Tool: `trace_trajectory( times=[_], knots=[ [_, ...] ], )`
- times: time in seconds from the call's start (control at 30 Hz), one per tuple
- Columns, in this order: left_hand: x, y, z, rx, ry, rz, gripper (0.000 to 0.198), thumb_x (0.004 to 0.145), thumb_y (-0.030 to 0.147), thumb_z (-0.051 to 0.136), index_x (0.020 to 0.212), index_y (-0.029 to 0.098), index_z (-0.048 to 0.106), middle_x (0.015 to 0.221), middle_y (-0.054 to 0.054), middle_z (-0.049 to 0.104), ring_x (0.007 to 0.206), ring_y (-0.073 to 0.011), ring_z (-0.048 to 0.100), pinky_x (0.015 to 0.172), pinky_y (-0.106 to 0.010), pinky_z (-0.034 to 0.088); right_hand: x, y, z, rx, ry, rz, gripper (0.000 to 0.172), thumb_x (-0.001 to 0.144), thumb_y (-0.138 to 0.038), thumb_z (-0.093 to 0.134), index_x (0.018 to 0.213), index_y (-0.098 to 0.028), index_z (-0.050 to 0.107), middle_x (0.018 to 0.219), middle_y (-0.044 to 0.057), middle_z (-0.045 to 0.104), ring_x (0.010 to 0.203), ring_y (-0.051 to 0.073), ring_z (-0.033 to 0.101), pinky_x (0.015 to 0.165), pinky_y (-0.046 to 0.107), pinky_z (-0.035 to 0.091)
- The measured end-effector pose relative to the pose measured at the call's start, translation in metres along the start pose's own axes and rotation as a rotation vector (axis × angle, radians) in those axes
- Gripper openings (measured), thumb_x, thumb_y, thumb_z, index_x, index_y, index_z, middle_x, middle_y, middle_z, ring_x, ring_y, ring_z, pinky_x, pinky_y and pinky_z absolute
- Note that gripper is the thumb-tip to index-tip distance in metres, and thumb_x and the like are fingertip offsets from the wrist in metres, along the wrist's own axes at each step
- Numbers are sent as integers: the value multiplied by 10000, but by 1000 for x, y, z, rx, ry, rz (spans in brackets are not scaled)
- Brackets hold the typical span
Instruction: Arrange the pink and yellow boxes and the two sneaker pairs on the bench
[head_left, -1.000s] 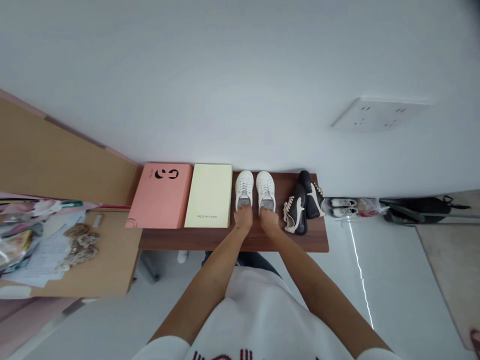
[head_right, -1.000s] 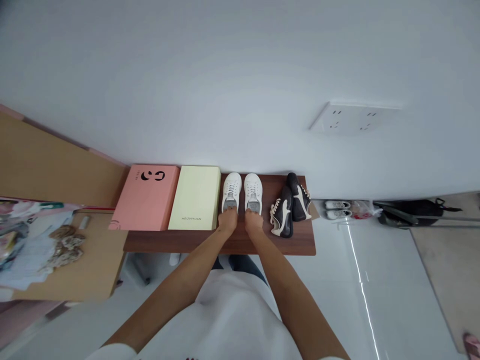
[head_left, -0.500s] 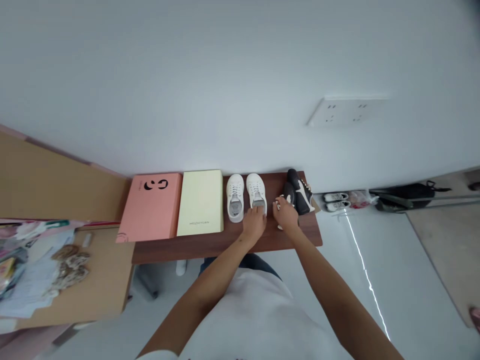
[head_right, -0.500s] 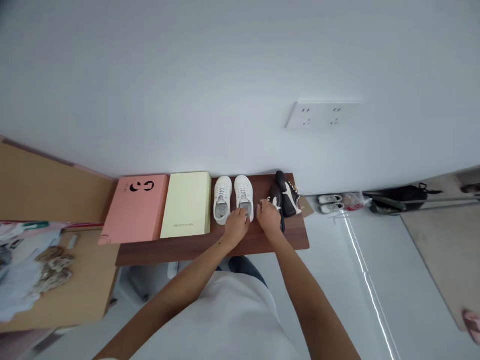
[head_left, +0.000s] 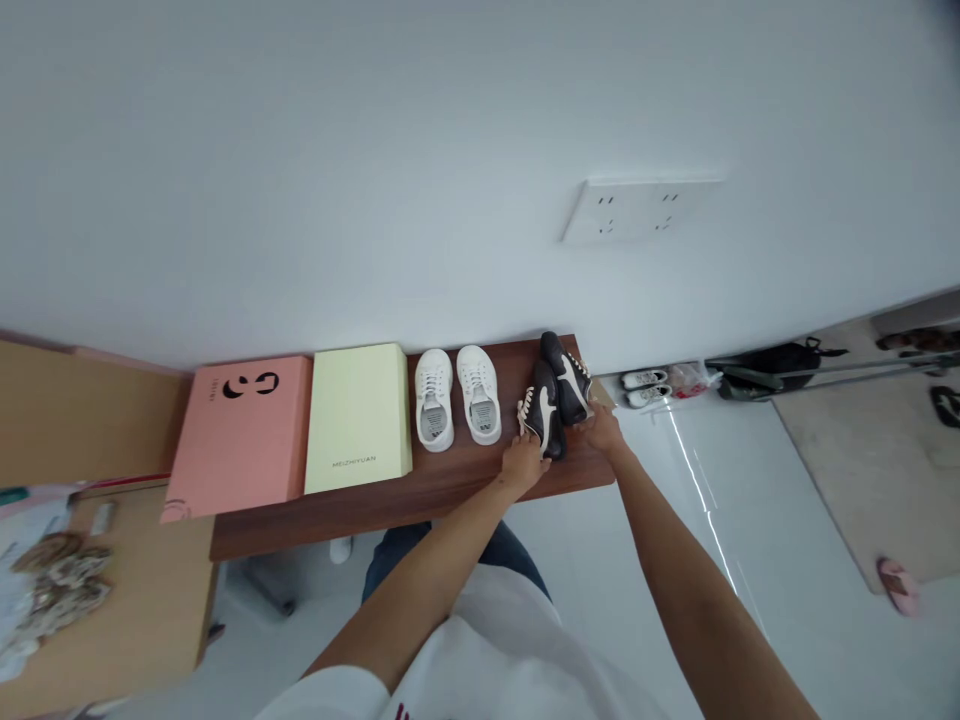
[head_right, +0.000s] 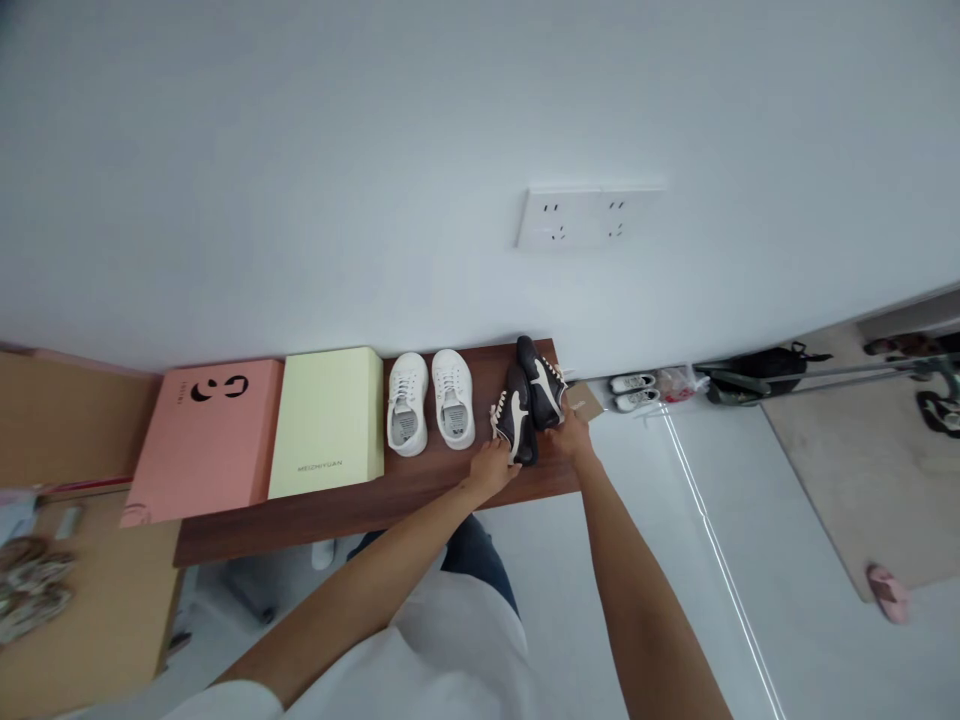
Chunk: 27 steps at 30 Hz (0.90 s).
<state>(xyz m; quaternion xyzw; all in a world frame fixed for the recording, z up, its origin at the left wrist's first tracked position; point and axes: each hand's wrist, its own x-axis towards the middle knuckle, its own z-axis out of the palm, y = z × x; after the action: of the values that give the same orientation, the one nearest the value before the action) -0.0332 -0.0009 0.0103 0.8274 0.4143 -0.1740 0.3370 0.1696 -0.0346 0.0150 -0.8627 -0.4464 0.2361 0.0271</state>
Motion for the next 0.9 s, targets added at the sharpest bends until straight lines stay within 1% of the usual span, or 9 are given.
trace_trajectory(
  times=[0.07, 0.17, 0.27, 0.37, 0.5, 0.57, 0.67, 0.77, 0.9],
  knots=[
    [7, 0, 5, -30, -31, 27, 399, 953, 387, 593, 1245, 114, 597, 1291, -179, 655, 1251, -277, 599, 1026, -344, 477, 10, 3, 5, 1, -27, -29, 636, 861, -264, 616, 1465, -114, 481, 1253, 151, 675, 1170, 287, 630, 980, 350, 461],
    [14, -2, 8, -76, -44, 38, 364, 937, 404, 622, 1158, 116, 644, 1209, -161, 706, 1192, -271, 642, 989, -317, 488, 20, 5, 7, -45, -16, -27, 607, 850, -271, 657, 1420, -111, 521, 1227, 153, 682, 1151, 299, 629, 967, 362, 458],
    [15, -6, 4, -107, -65, 50, 291, 942, 400, 622, 1073, 145, 671, 1127, -133, 740, 1116, -256, 682, 920, -302, 505, 24, 5, 4, -35, -38, -29, 451, 855, -276, 679, 1279, -132, 622, 1186, 129, 694, 1109, 282, 634, 941, 347, 460],
    [11, -10, -5, -116, -72, 60, 241, 961, 388, 599, 1042, 172, 669, 1088, -104, 752, 1059, -240, 706, 870, -291, 509, 24, 3, -2, 26, -50, -59, 357, 871, -254, 679, 1208, -138, 650, 1130, 106, 706, 1066, 251, 640, 902, 312, 460],
    [3, -12, -20, -86, -30, 129, 243, 978, 391, 561, 1106, 206, 653, 1137, -80, 743, 1093, -238, 698, 888, -295, 509, 19, -1, -10, 23, -45, -123, 365, 900, -273, 680, 1241, -148, 642, 1114, 112, 698, 1049, 237, 642, 870, 298, 446],
    [1, -9, -28, -48, -15, 168, 261, 981, 389, 545, 1147, 217, 648, 1162, -82, 736, 1121, -250, 689, 914, -313, 511, 15, -3, -13, -30, -36, -131, 366, 919, -297, 670, 1260, -168, 641, 1126, 122, 690, 1057, 245, 643, 865, 305, 441],
    [1, -1, -39, 13, -8, 154, 298, 984, 391, 514, 1196, 227, 644, 1158, -104, 733, 1121, -281, 691, 923, -358, 524, 6, -6, -16, -150, -32, -133, 324, 936, -306, 652, 1244, -207, 652, 1104, 120, 694, 1075, 264, 642, 895, 334, 430],
    [7, 7, -52, 60, 13, 132, 322, 985, 362, 492, 1234, 216, 635, 1148, -135, 728, 1121, -308, 689, 928, -401, 533, 0, -10, -18, -251, -47, -149, 292, 941, -287, 640, 1223, -214, 648, 1079, 115, 708, 1095, 268, 637, 921, 351, 417],
    [17, 13, -65, 115, 8, 139, 312, 983, 292, 487, 1235, 186, 638, 1138, -164, 720, 1146, -324, 678, 956, -436, 527, -1, -17, -19, -329, -55, -163, 273, 949, -254, 619, 1217, -205, 631, 1117, 124, 717, 1148, 267, 617, 948, 353, 399]
  ],
)
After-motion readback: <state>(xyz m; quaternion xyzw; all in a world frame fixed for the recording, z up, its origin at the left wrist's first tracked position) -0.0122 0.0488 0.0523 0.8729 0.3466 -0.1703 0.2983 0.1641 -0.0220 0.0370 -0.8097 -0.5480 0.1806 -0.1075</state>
